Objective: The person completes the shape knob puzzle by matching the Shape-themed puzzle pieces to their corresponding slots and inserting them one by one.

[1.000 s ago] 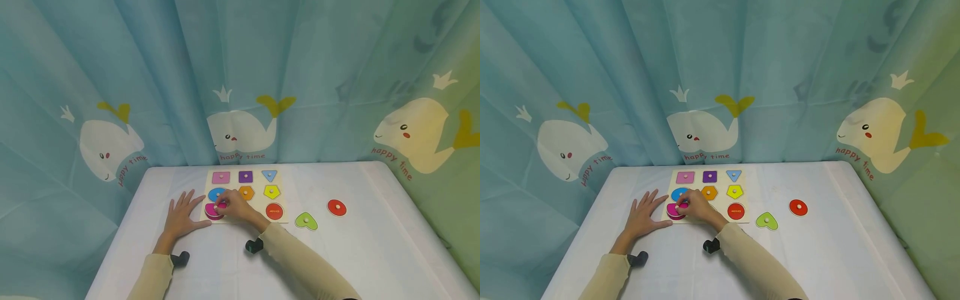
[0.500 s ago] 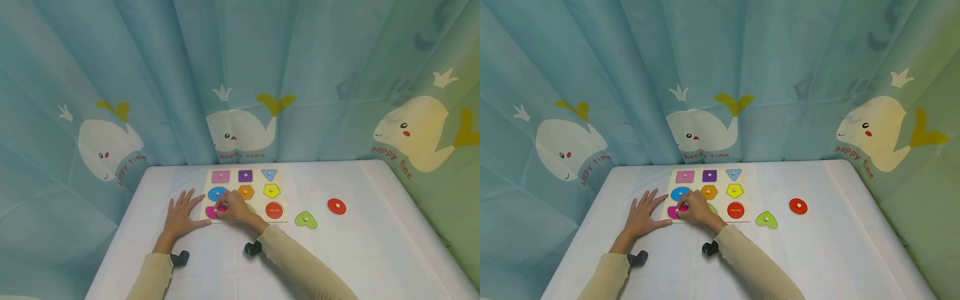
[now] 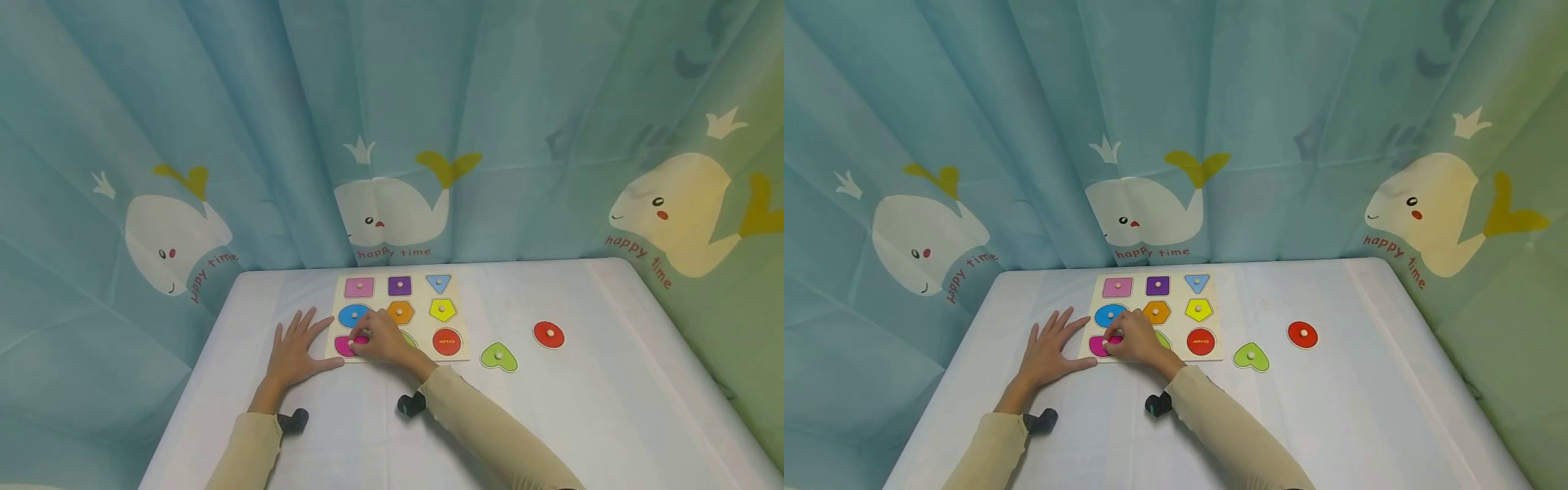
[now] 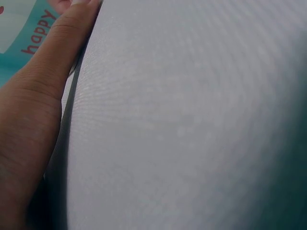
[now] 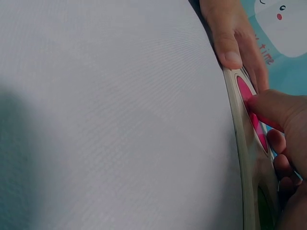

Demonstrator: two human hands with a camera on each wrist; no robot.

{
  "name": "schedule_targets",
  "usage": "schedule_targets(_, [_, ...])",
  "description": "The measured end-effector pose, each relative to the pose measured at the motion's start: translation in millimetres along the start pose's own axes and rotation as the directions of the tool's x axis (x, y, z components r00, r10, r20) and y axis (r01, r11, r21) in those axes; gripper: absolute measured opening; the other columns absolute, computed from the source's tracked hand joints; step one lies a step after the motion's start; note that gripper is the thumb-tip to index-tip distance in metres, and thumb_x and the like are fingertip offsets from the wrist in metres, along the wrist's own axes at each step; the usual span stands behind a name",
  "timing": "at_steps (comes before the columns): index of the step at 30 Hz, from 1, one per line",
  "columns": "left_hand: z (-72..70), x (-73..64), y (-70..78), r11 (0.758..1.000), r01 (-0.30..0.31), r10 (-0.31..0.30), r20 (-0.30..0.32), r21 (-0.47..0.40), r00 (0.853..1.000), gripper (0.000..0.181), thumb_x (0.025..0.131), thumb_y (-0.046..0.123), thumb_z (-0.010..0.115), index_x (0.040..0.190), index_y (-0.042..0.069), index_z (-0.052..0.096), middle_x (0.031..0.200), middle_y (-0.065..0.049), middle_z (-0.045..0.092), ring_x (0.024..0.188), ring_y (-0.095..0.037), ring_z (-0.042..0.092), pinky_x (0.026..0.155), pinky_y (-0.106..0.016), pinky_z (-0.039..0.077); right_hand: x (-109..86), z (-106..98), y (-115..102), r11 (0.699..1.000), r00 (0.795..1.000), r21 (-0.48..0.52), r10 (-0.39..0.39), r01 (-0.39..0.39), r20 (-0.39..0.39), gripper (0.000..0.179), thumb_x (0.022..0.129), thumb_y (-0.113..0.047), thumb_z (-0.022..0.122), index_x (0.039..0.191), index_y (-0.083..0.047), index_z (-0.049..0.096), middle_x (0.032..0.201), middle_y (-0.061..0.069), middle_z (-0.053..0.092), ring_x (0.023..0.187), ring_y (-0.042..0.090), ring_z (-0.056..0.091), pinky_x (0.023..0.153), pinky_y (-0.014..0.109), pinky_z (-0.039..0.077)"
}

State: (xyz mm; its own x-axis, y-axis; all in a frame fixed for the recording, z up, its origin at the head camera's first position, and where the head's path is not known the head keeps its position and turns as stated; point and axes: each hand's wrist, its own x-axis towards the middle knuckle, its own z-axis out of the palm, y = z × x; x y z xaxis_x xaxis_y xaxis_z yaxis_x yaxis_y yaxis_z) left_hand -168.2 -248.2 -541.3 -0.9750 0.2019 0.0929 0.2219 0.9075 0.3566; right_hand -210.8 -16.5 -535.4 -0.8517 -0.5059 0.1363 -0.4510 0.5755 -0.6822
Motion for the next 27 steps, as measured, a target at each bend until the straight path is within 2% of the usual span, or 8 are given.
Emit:
schedule_targets(14, [1.8, 1.4, -1.8, 1.0, 0.0, 0.0, 0.0, 0.001, 1.0, 0.091, 0.075, 0.068, 0.076, 0.152, 0.027, 0.051, 0.167, -0.016, 0.029, 0.154, -0.046, 0.016, 0.116, -0.077, 0.005, 0.7, -0.1, 2.5, 1.0, 1.0, 0.005, -0.01, 0.01, -0.005, 0.005, 0.088, -0.025, 0.083, 0.09, -0.021, 0.08, 0.1, -0.005, 0.064, 0.093, 0.013, 0.047, 0.078, 0.026, 0.041])
schedule_targets(27, [3.7, 0.4, -3.7, 1.0, -0.001, 0.001, -0.014, 0.013, 1.0, 0.092, 0.074, 0.068, 0.077, 0.152, 0.027, 0.051, 0.166, -0.017, 0.031, 0.153, -0.046, 0.018, 0.114, -0.079, 0.007, 1.2, 1.8, 6.4, 0.998, 0.998, -0.007, -0.065, 0.065, -0.005, 0.005, 0.088, -0.023, 0.083, 0.09, -0.02, 0.081, 0.101, -0.005, 0.068, 0.094, 0.013, 0.048, 0.081, 0.026, 0.041])
